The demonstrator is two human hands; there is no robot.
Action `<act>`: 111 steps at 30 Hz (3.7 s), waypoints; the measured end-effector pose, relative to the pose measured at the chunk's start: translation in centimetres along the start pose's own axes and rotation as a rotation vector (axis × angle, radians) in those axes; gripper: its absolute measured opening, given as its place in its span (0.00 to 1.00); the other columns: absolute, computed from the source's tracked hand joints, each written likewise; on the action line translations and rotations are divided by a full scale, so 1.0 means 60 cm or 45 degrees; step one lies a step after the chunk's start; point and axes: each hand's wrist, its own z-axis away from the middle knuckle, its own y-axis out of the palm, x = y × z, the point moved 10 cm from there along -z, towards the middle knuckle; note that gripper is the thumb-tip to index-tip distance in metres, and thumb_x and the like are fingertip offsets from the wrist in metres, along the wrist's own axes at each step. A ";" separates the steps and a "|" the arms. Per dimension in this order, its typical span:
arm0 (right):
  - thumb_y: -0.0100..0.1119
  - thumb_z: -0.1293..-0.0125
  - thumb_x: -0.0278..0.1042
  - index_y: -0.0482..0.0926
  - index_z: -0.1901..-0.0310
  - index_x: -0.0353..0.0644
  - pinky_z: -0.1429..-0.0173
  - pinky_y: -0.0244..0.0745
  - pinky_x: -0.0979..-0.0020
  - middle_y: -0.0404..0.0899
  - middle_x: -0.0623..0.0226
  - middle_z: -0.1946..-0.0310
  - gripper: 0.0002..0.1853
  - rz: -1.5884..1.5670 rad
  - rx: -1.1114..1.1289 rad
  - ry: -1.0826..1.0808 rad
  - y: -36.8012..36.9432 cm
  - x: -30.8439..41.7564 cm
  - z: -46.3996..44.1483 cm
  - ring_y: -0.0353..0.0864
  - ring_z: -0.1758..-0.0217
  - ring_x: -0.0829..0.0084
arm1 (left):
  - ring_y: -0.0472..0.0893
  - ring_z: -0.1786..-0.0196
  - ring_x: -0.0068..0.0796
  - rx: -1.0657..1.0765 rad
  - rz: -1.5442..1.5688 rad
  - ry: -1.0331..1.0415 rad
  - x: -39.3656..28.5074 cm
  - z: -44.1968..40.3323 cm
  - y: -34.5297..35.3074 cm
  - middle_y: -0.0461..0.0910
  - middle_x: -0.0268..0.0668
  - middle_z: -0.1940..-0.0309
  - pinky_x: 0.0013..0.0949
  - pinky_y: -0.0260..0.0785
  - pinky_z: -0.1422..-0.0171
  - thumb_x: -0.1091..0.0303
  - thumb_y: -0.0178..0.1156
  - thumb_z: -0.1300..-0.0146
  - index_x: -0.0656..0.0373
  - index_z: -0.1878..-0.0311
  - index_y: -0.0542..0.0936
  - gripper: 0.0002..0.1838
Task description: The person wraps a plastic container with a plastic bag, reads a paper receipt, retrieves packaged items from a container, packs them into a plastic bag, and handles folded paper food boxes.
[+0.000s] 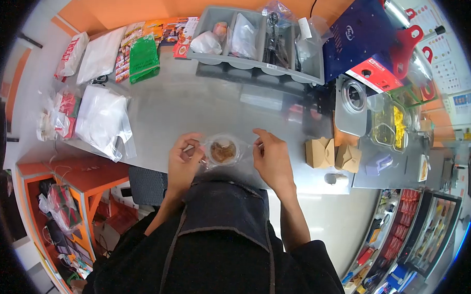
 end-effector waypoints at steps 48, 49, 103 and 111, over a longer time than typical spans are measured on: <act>0.59 0.41 0.34 0.83 0.54 0.35 0.41 0.78 0.47 0.83 0.40 0.52 0.16 0.756 -0.047 0.324 0.010 -0.275 -0.530 0.82 0.46 0.41 | 0.75 0.50 0.21 -0.153 -0.004 -0.071 -0.010 0.073 -0.009 0.68 0.30 0.59 0.31 0.74 0.38 0.86 0.61 0.36 0.63 0.40 0.74 0.21; 0.58 0.40 0.33 0.84 0.55 0.37 0.42 0.78 0.47 0.83 0.42 0.53 0.14 0.829 -0.064 0.301 -0.004 -0.256 -0.520 0.83 0.47 0.42 | 0.75 0.50 0.21 -0.149 -0.012 -0.084 -0.009 0.074 -0.008 0.68 0.30 0.59 0.31 0.74 0.38 0.86 0.61 0.36 0.63 0.40 0.74 0.21; 0.67 0.37 0.25 0.82 0.50 0.36 0.60 0.78 0.69 0.82 0.61 0.62 0.13 -0.446 0.256 -0.411 0.124 0.109 0.011 0.81 0.65 0.68 | 0.81 0.57 0.37 -0.071 -0.924 0.703 -0.022 0.046 0.008 0.79 0.43 0.61 0.35 0.73 0.50 0.84 0.65 0.47 0.64 0.54 0.79 0.15; 0.69 0.41 0.29 0.84 0.56 0.38 0.52 0.75 0.61 0.77 0.60 0.56 0.11 -0.178 0.021 -0.233 0.114 0.052 0.012 0.79 0.56 0.60 | 0.78 0.48 0.30 -0.019 -0.550 0.670 -0.002 0.037 -0.006 0.80 0.45 0.51 0.31 0.72 0.45 0.84 0.65 0.41 0.62 0.65 0.74 0.09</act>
